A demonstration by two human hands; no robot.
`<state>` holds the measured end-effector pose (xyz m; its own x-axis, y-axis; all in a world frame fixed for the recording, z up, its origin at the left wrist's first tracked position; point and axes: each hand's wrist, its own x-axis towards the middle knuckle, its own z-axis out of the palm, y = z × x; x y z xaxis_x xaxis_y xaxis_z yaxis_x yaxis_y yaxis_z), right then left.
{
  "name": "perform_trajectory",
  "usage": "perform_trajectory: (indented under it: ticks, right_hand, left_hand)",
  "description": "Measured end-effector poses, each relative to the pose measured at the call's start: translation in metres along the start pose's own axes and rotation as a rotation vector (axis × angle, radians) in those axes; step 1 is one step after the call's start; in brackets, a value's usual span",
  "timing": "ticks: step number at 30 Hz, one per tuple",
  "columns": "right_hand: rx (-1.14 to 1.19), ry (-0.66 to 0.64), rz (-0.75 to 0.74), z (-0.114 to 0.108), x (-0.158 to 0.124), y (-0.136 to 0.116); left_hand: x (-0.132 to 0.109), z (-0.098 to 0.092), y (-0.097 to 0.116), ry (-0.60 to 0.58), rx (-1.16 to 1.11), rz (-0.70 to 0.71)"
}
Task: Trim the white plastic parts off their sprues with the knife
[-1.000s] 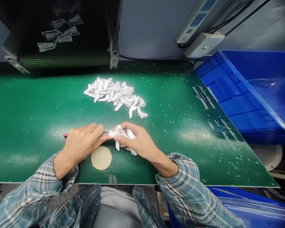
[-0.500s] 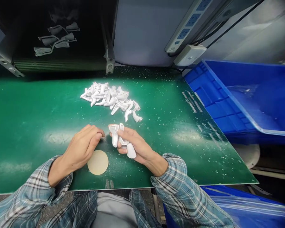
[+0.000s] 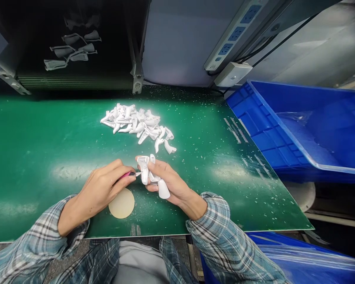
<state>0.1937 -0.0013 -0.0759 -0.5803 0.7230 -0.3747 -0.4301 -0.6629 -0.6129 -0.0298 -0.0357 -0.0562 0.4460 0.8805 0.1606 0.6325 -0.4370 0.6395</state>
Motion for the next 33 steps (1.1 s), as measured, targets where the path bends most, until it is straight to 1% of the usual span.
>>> perform_trajectory:
  ticks: [4, 6, 8, 12, 14, 17, 20, 21, 22, 25, 26, 27, 28, 29, 31, 33]
  right_hand:
    - [-0.010, 0.008, -0.006, 0.002, 0.000, 0.001]
    - [-0.014, 0.020, -0.013, 0.003, 0.000, 0.003]
    - [-0.011, 0.032, -0.026, 0.004, 0.001, 0.006]
    - [0.023, 0.040, -0.049, 0.006, 0.003, 0.011]
    - [0.036, 0.036, -0.050, 0.007, 0.002, 0.013]
    - [0.030, 0.033, -0.025, 0.008, 0.001, 0.016]
    - [0.018, 0.013, 0.008, 0.010, -0.001, 0.018]
    - [0.022, 0.007, 0.006, 0.011, -0.002, 0.018]
    - [0.029, 0.005, -0.007, 0.011, -0.002, 0.018]
    - [0.030, 0.017, -0.085, 0.011, -0.003, 0.018]
    - [0.011, 0.015, -0.108, 0.010, -0.003, 0.018]
    - [-0.012, 0.003, -0.122, 0.009, -0.003, 0.018]
    - [-0.031, -0.018, -0.127, 0.008, -0.003, 0.018]
    - [-0.042, -0.046, -0.118, 0.007, -0.002, 0.018]
    - [-0.033, -0.098, -0.062, 0.006, 0.000, 0.018]
    - [-0.006, -0.122, 0.034, 0.005, 0.001, 0.017]
  left_hand:
    - [-0.001, -0.002, 0.000, -0.001, 0.021, -0.005]
    - [-0.001, -0.002, 0.000, 0.031, 0.057, 0.012]
    - [0.000, 0.001, -0.001, 0.104, 0.134, 0.053]
    - [0.001, 0.007, -0.002, 0.292, 0.398, 0.156]
    - [0.002, 0.006, -0.003, 0.348, 0.491, 0.186]
    - [0.003, 0.000, -0.006, 0.426, 0.510, 0.176]
    - [0.003, -0.004, -0.007, 0.545, 0.400, 0.095]
    - [0.003, -0.004, -0.006, 0.536, 0.307, 0.046]
    - [0.003, -0.003, -0.004, 0.483, 0.177, -0.015]
    - [0.004, 0.003, 0.005, 0.193, -0.340, -0.239]
    - [0.005, 0.004, 0.007, 0.130, -0.485, -0.298]
    - [0.006, 0.004, 0.009, 0.107, -0.587, -0.341]
    - [0.007, 0.003, 0.010, 0.121, -0.639, -0.366]
    - [0.008, 0.001, 0.010, 0.160, -0.643, -0.375]
    - [0.008, -0.005, 0.008, 0.235, -0.538, -0.348]
    - [0.007, -0.011, 0.004, 0.235, -0.388, -0.262]
